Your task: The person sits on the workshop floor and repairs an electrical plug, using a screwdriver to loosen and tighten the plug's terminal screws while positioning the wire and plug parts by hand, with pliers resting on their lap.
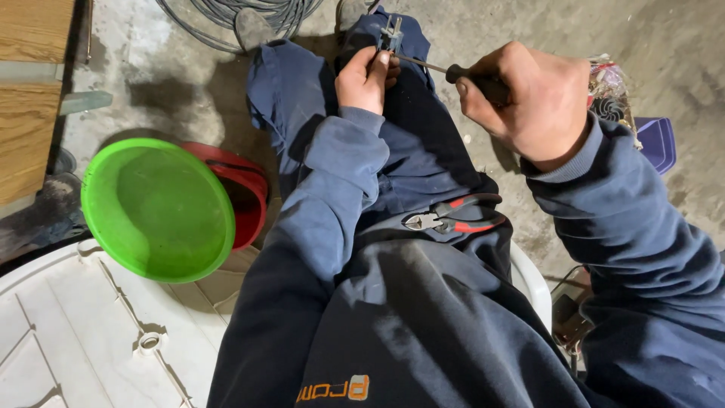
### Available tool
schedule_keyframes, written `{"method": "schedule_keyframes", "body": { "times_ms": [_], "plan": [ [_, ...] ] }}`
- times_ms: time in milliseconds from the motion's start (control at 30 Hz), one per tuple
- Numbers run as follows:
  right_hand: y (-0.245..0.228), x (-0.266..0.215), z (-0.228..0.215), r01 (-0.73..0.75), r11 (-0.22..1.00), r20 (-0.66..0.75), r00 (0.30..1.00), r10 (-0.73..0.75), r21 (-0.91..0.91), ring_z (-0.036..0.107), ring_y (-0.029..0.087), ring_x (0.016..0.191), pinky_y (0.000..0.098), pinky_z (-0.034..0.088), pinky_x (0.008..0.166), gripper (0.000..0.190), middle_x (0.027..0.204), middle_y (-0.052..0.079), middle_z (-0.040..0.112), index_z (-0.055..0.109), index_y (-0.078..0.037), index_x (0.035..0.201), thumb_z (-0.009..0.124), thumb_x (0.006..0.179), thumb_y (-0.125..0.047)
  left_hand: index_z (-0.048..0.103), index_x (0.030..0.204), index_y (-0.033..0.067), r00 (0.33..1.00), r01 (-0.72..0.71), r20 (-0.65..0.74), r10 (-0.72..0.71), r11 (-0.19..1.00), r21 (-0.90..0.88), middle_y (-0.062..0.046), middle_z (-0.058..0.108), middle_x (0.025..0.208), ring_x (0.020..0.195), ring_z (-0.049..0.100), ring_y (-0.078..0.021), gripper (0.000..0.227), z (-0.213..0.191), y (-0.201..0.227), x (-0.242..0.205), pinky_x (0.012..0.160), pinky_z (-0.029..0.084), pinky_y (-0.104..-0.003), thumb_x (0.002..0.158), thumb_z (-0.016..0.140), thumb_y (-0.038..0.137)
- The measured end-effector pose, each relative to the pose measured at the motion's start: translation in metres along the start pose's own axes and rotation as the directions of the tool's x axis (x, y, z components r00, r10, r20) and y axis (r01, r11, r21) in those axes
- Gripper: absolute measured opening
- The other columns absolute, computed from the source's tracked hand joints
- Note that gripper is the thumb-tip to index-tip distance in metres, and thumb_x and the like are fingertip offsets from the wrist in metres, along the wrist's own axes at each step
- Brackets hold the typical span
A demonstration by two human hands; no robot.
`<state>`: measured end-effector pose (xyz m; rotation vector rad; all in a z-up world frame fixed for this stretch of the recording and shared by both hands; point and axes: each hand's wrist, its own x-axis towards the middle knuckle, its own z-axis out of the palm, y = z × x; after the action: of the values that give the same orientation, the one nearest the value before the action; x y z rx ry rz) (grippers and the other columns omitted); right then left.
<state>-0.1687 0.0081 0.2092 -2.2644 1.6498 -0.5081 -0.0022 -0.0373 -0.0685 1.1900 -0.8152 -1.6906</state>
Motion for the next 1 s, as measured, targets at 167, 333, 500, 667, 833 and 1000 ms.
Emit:
{"method": "schedule_keyframes", "body": {
  "times_ms": [167,333,500,667,833,1000],
  "plan": [
    [-0.011,0.013,-0.009,0.038,0.999,-0.011,0.999,-0.038,-0.001,0.067,0.022,0.066,0.0307,0.052,0.06,0.018,0.083,0.011,0.068,0.066,0.002,0.097,0.08,0.101,-0.01,0.072,0.111,-0.0033,1.0,0.003,0.009,-0.003,1.0,-0.022,-0.006,0.077,0.092,0.079,0.073,-0.0124,0.02,-0.001,-0.002,0.002,0.07,0.06,-0.027,0.103,0.064,0.013],
    [-0.001,0.011,-0.008,0.062,0.998,-0.025,0.998,-0.062,-0.01,0.068,0.023,0.072,0.0312,0.053,0.065,0.019,0.083,0.011,0.069,0.066,0.003,0.1,0.079,0.104,-0.01,0.072,0.114,-0.0027,1.0,0.022,0.019,-0.022,1.0,0.007,-0.007,0.078,0.091,0.079,0.075,-0.0124,0.021,-0.003,0.0,0.003,0.069,0.061,-0.027,0.103,0.063,0.013],
    [0.017,0.008,-0.001,0.091,0.996,0.008,0.996,-0.091,-0.014,0.067,0.024,0.074,0.0327,0.053,0.069,0.017,0.084,0.011,0.067,0.067,0.001,0.101,0.079,0.104,-0.011,0.073,0.112,-0.0028,0.998,0.046,0.053,-0.044,0.998,-0.042,-0.007,0.078,0.091,0.08,0.074,-0.0127,0.021,-0.006,-0.008,0.008,0.069,0.06,-0.027,0.103,0.062,0.013],
    [0.023,0.017,-0.006,0.212,0.977,0.067,0.975,-0.212,0.009,0.063,0.028,0.072,0.0367,0.05,0.066,0.018,0.078,0.01,0.063,0.067,-0.001,0.098,0.082,0.099,-0.012,0.072,0.11,-0.0029,0.991,0.08,0.114,-0.07,0.993,-0.088,-0.007,0.077,0.092,0.081,0.075,-0.0138,0.021,-0.012,-0.02,0.016,0.07,0.061,-0.027,0.103,0.063,0.014],
    [0.022,0.029,-0.011,0.301,0.954,0.108,0.948,-0.298,-0.013,0.06,0.031,0.071,0.0388,0.048,0.065,0.022,0.079,0.01,0.059,0.069,-0.003,0.099,0.086,0.093,-0.016,0.071,0.111,-0.0028,0.992,0.082,0.103,-0.074,0.994,-0.076,-0.007,0.078,0.093,0.082,0.075,-0.0146,0.021,-0.011,-0.018,0.015,0.07,0.061,-0.029,0.103,0.062,0.015],
    [0.028,0.029,-0.012,0.343,0.939,0.135,0.932,-0.338,-0.017,0.061,0.028,0.072,0.0351,0.048,0.066,0.022,0.079,0.009,0.06,0.067,-0.004,0.097,0.084,0.099,-0.017,0.07,0.112,-0.0024,0.989,0.086,0.127,-0.074,0.992,-0.093,-0.007,0.078,0.094,0.082,0.075,-0.0149,0.021,-0.014,-0.024,0.018,0.071,0.061,-0.029,0.103,0.062,0.014]
  ]
}}
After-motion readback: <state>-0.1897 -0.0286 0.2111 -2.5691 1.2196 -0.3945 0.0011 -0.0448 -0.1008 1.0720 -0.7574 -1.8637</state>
